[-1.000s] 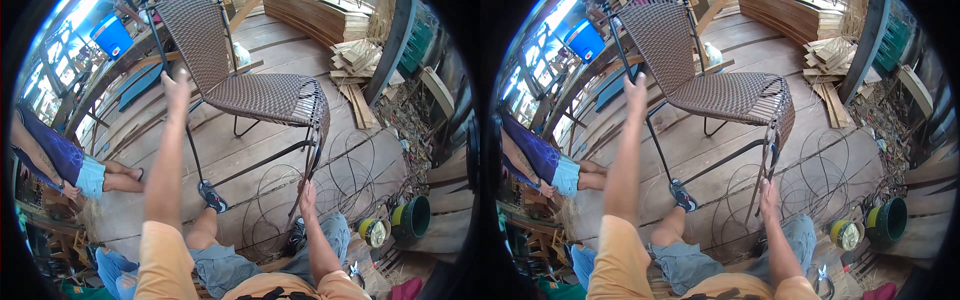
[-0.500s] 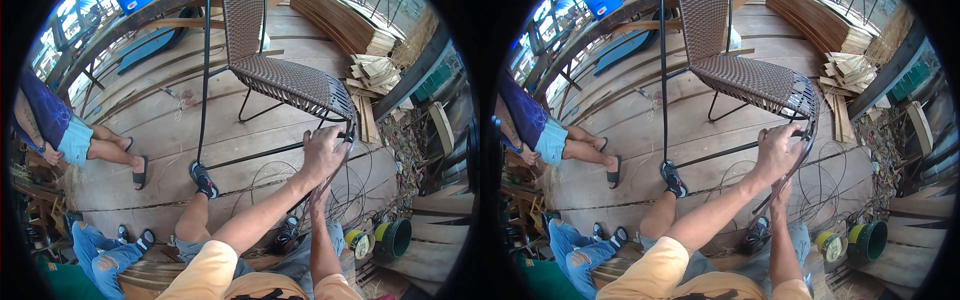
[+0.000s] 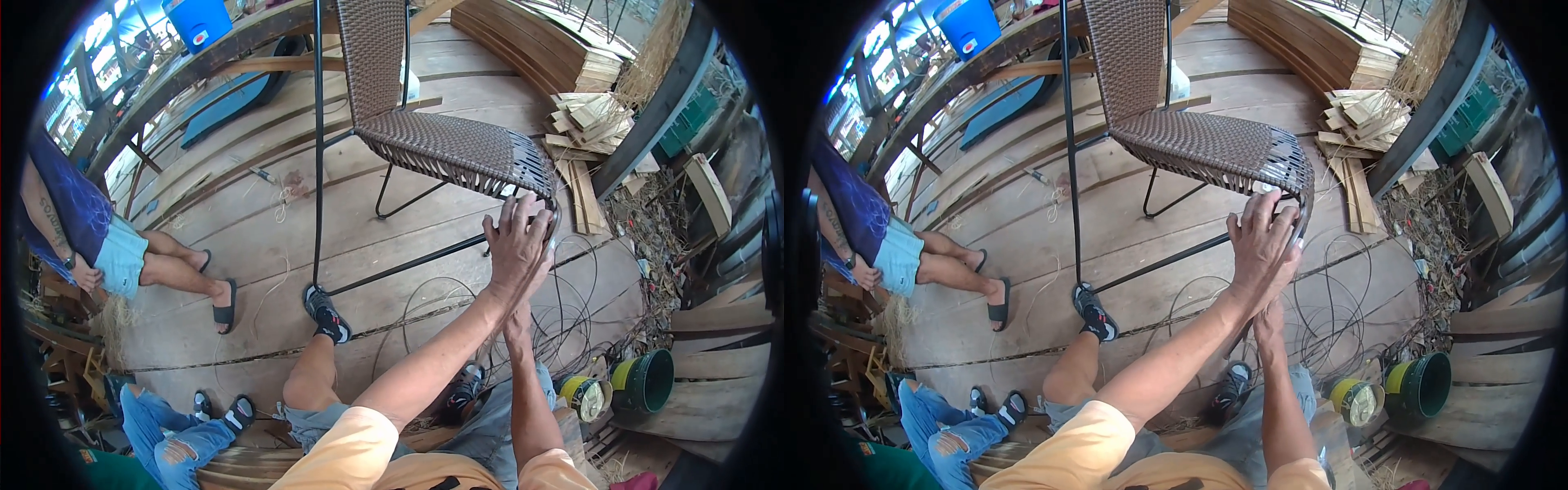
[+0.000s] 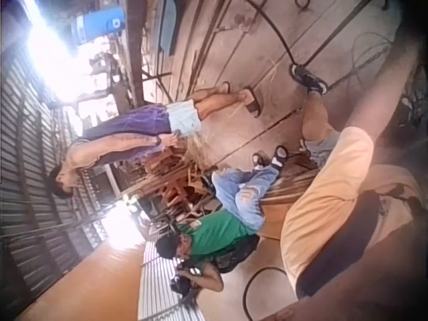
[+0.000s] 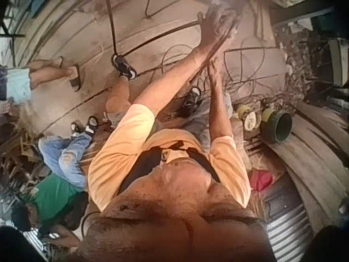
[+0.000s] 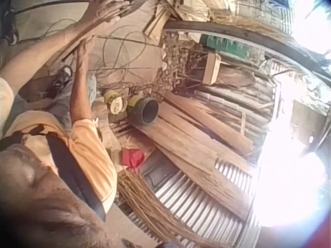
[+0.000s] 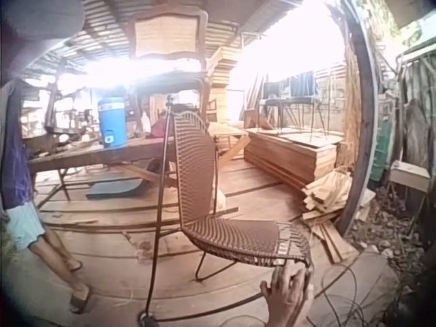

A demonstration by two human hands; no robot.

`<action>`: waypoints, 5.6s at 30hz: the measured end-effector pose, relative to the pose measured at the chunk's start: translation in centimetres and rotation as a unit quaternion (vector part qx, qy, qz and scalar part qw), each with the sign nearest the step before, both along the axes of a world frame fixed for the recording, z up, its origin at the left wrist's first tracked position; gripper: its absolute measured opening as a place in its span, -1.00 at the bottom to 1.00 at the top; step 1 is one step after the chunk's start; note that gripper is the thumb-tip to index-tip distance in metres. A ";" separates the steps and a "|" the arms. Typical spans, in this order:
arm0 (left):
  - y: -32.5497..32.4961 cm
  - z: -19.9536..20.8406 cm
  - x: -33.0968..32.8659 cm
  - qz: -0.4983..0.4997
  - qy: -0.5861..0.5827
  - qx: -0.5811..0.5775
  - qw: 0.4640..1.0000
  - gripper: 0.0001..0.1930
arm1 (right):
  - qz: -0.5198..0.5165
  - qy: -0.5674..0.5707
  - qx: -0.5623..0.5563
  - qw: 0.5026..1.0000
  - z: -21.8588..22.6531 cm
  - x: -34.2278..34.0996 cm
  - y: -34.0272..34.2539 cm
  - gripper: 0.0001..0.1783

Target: The person weaves a wicker chair by wrapping strips around the metal frame and weaving rattan strips through the seat by hand.

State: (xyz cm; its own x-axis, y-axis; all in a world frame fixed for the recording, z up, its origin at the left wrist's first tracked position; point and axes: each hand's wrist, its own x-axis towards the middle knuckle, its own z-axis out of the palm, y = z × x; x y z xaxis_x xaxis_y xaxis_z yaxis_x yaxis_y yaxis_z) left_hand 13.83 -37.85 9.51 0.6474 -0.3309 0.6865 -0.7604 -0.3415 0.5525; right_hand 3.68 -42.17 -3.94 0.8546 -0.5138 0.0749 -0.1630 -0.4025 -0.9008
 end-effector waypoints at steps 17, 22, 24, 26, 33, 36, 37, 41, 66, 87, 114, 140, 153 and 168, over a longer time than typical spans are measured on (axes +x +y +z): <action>1.9 3.6 -2.1 -0.259 0.360 -0.077 0.893 -0.85 | -0.120 -0.038 -0.004 0.992 -4.9 1.6 1.2 -0.41; 5.2 2.5 -0.3 -0.183 0.427 0.012 0.885 -0.81 | -0.120 0.078 0.141 0.980 -0.1 2.0 2.5 -0.57; 6.1 1.7 0.6 -0.205 0.482 -0.013 0.852 -0.80 | -0.132 0.092 0.106 0.981 1.4 1.6 2.6 -0.63; 6.3 1.1 0.9 -0.224 0.536 -0.038 0.813 -0.78 | -0.137 0.077 0.125 0.980 1.6 1.4 2.6 -0.62; 7.8 2.6 -1.8 -0.082 0.119 0.084 0.986 -0.68 | -0.072 0.013 0.209 0.975 0.2 1.1 2.3 -0.68; 8.0 3.9 -4.5 -0.062 0.081 0.076 0.992 -0.66 | -0.072 -0.017 0.194 0.978 -0.7 0.6 2.1 -0.69; 7.6 4.1 -4.9 -0.087 0.153 0.079 0.981 -0.68 | -0.054 -0.052 0.190 0.979 -1.2 0.9 2.0 -0.70; 8.4 2.4 -3.3 -0.094 0.175 0.080 0.977 -0.72 | -0.031 -0.021 0.213 0.976 -0.9 0.4 2.5 -0.66; 26.9 5.3 12.6 0.027 0.384 -0.331 0.862 -0.48 | -0.145 -0.082 0.312 0.935 -9.4 -5.3 1.8 -0.46; 34.8 5.1 11.5 0.069 0.324 -0.369 0.868 -0.48 | 0.074 0.029 0.239 0.968 -1.9 3.6 -0.1 -0.37; 34.5 5.0 13.4 0.078 0.300 -0.359 0.880 -0.49 | 0.031 0.002 0.212 0.977 1.5 3.0 1.8 -0.36; 13.8 5.1 3.8 0.021 -0.174 0.258 0.950 -0.50 | -0.075 -0.049 -0.068 0.994 5.0 -2.0 7.4 -0.31; 9.4 4.9 7.8 -0.176 0.053 0.179 0.967 -0.86 | -0.049 -0.389 0.282 0.876 16.5 2.0 2.6 -0.69; 9.7 4.7 7.4 -0.170 -0.070 0.231 0.955 -0.68 | 0.028 -0.383 0.600 0.702 17.7 1.2 5.5 -0.59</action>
State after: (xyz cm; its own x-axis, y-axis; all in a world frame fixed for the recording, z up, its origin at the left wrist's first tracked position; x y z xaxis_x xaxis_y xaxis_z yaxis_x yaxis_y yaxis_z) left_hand 21.22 -28.13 14.24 0.3605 -0.7951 0.4878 -0.9264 -0.2443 0.2865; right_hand 4.90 -36.65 13.72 0.8215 -0.5664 0.0660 0.5396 0.7347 -0.4111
